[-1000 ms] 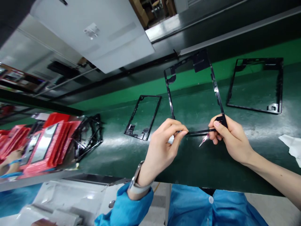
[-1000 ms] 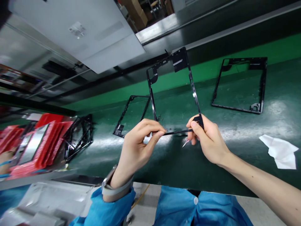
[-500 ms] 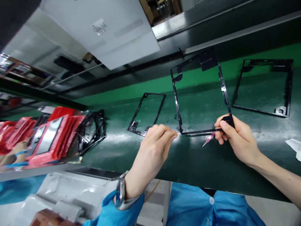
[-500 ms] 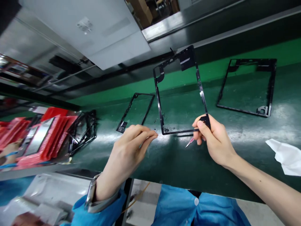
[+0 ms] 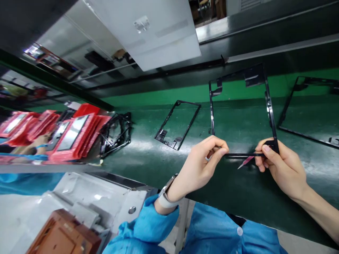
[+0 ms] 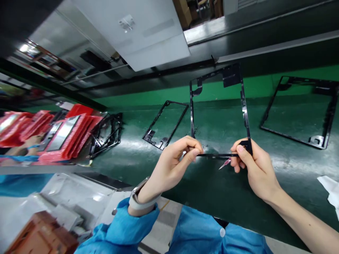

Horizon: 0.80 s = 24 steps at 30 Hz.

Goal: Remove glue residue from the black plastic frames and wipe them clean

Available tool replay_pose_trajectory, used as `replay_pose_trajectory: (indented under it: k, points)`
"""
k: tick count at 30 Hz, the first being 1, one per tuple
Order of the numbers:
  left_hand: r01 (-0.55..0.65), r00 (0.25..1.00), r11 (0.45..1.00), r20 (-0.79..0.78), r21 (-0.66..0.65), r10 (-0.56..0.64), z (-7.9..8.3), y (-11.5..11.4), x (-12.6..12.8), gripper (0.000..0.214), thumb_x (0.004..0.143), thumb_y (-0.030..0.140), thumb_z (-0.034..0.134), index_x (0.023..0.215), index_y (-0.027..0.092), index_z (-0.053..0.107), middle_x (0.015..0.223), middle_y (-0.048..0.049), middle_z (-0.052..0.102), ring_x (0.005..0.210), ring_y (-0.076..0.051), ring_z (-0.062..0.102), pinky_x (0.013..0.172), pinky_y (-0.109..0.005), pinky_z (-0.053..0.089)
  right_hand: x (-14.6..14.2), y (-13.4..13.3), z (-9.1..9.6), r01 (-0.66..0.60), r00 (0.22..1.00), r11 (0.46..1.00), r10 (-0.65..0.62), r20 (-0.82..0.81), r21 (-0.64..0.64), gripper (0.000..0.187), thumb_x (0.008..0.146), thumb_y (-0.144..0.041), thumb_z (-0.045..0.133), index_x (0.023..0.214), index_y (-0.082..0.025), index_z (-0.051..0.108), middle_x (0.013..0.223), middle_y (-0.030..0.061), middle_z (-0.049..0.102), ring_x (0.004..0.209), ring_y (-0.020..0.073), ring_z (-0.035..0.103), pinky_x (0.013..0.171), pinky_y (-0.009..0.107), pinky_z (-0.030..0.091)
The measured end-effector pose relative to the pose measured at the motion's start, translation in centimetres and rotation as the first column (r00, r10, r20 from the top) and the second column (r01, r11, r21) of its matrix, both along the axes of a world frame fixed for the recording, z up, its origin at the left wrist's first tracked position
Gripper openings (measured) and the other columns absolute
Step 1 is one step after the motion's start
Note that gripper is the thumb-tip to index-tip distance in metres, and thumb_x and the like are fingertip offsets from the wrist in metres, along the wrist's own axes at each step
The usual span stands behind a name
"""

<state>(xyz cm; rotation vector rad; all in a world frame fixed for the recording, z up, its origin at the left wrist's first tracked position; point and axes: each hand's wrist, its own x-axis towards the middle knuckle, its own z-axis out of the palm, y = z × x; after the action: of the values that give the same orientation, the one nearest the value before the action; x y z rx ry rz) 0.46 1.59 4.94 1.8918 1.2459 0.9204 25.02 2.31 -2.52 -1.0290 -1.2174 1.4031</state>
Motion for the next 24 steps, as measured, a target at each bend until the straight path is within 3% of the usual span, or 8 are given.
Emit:
replay_pose_trajectory:
  k: [4,7,10,12,16,19,24]
  points:
    - [-0.03,0.985,0.997,-0.167,0.066,0.04,-0.3,-0.2,-1.1,0.015,0.107,0.024,0.06,0.098,0.018,0.07,0.088,-0.0018,0.066,0.072,-0.012,0.056,0.061,-0.024,0.04,-0.1,0.1,0.0,0.021,1.0,0.999,-0.021,-0.007,-0.025,0.027,0.107,-0.049,0.066,0.103,-0.023,0.067,0.072,-0.0003,0.063,0.06,0.0138,0.057,0.055,0.026,0.045]
    - [0.001,0.988,1.0,-0.157,0.0,-0.001,-1.1,-0.4,-0.4,0.013,0.106,0.023,0.061,0.099,0.018,0.07,0.085,-0.0009,0.065,0.072,-0.012,0.058,0.064,-0.025,0.042,-0.4,0.4,0.3,0.079,0.994,0.996,-0.082,-0.066,-0.047,0.027,0.103,-0.05,0.069,0.099,-0.023,0.069,0.071,-0.0002,0.06,0.061,0.0146,0.057,0.052,0.026,0.045]
    - [0.073,0.997,0.993,-0.032,-0.096,-0.076,-2.5,-0.1,1.7,0.015,0.107,0.026,0.06,0.097,0.018,0.068,0.087,-0.0016,0.067,0.076,-0.013,0.06,0.07,-0.026,0.045,-0.6,0.7,0.5,0.207,0.975,0.978,-0.209,-0.08,-0.036,0.028,0.099,-0.052,0.074,0.097,-0.025,0.069,0.073,-0.0007,0.058,0.06,0.0138,0.055,0.05,0.025,0.045]
    - [0.074,0.994,0.987,0.085,-0.143,-0.062,-3.5,0.6,3.2,0.017,0.107,0.03,0.06,0.096,0.018,0.067,0.085,-0.0013,0.066,0.076,-0.013,0.059,0.07,-0.026,0.045,-0.6,0.8,0.4,0.278,0.96,0.96,-0.278,-0.037,-0.012,0.028,0.096,-0.051,0.079,0.101,-0.025,0.07,0.077,-0.0011,0.059,0.06,0.0124,0.054,0.052,0.024,0.046]
    - [0.179,0.932,0.944,0.354,-0.276,-0.073,-4.8,2.1,5.4,0.023,0.105,0.037,0.062,0.098,0.016,0.065,0.087,-0.0028,0.066,0.075,-0.012,0.058,0.069,-0.026,0.047,-0.6,0.6,-0.1,0.267,0.942,0.961,-0.276,0.193,0.07,0.036,0.1,-0.056,0.075,0.114,-0.023,0.073,0.074,-0.0004,0.063,0.062,0.0136,0.057,0.057,0.025,0.05]
    - [0.286,0.864,0.903,0.495,-0.321,-0.098,-5.0,2.6,6.4,0.028,0.104,0.043,0.065,0.1,0.015,0.064,0.086,-0.0036,0.067,0.073,-0.011,0.06,0.07,-0.026,0.049,-0.9,0.6,-0.5,0.219,0.94,0.973,-0.231,0.25,0.073,0.042,0.102,-0.061,0.068,0.101,-0.02,0.075,0.07,0.0012,0.063,0.06,0.0151,0.058,0.055,0.027,0.049]
    - [0.301,0.785,0.895,0.618,-0.329,-0.037,-4.0,1.9,7.3,0.041,0.097,0.056,0.075,0.099,0.016,0.065,0.082,-0.0019,0.065,0.074,-0.011,0.061,0.072,-0.026,0.053,-1.6,0.5,-0.3,0.245,0.953,0.967,-0.255,0.164,0.076,0.039,0.098,-0.061,0.073,0.1,-0.022,0.072,0.08,0.0019,0.068,0.066,0.0161,0.063,0.059,0.027,0.054]
